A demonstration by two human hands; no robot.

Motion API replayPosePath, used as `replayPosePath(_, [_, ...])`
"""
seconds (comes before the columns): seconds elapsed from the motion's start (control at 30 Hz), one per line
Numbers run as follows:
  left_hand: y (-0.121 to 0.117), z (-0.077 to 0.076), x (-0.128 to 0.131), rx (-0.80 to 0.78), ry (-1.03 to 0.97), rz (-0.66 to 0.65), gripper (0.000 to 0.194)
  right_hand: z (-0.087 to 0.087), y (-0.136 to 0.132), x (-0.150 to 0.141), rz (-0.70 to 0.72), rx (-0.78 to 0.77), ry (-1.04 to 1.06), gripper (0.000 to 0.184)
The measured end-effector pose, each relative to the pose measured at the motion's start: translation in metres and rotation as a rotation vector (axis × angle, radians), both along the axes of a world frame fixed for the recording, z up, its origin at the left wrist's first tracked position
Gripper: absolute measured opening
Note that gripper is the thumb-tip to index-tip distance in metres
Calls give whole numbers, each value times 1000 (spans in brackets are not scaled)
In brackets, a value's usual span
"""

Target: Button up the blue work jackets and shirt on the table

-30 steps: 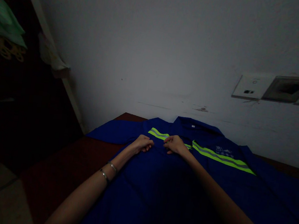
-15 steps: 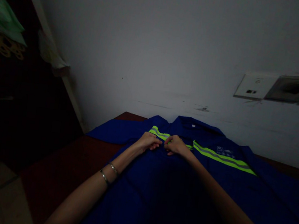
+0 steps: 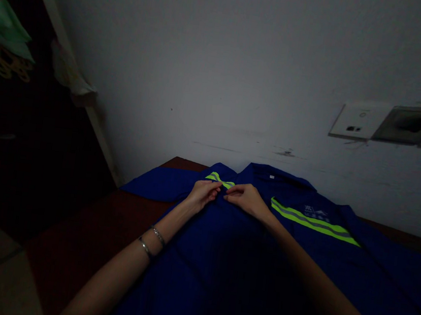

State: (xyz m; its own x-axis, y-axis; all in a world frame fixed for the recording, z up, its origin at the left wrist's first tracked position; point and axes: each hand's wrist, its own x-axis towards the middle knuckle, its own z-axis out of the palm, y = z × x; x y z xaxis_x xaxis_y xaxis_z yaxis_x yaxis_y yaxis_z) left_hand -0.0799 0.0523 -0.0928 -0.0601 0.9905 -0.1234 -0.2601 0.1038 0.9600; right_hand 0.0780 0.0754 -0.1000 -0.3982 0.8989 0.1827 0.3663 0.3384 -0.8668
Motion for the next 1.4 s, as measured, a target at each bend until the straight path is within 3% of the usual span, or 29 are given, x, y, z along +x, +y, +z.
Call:
replayPosePath(0.1, [0, -1, 1, 9, -12, 8, 18, 3, -7, -3, 3, 168, -73, 24])
replayPosePath(0.2, [-2, 0, 2, 14, -19, -1, 16, 6, -12, -7, -32, 291, -148, 14])
replayPosePath(0.37, [-1, -1, -1, 84, 85, -94, 17, 13, -12, -1, -65, 318, -155, 15])
replayPosePath(0.5, [0, -4, -4, 237, 513, -173, 18, 13, -4, 8, -55, 272, -128, 16])
replayPosePath(0.63, [-1, -10, -3, 584, 955, -82, 13, 10, 3, 13, -80, 209, -104, 15])
replayPosePath(0.77, [-5, -17, 0, 755, 1153, -7, 15, 7, 7, 13, -87, 140, -58, 16])
replayPosePath(1.1, [-7, -26, 1, 964, 1152, 47, 15, 6, 7, 14, -26, 96, 22, 15])
replayPosePath(1.4, [-8, -28, 2, 996, 1120, 37, 13, 8, 6, 12, -32, 37, 34, 12])
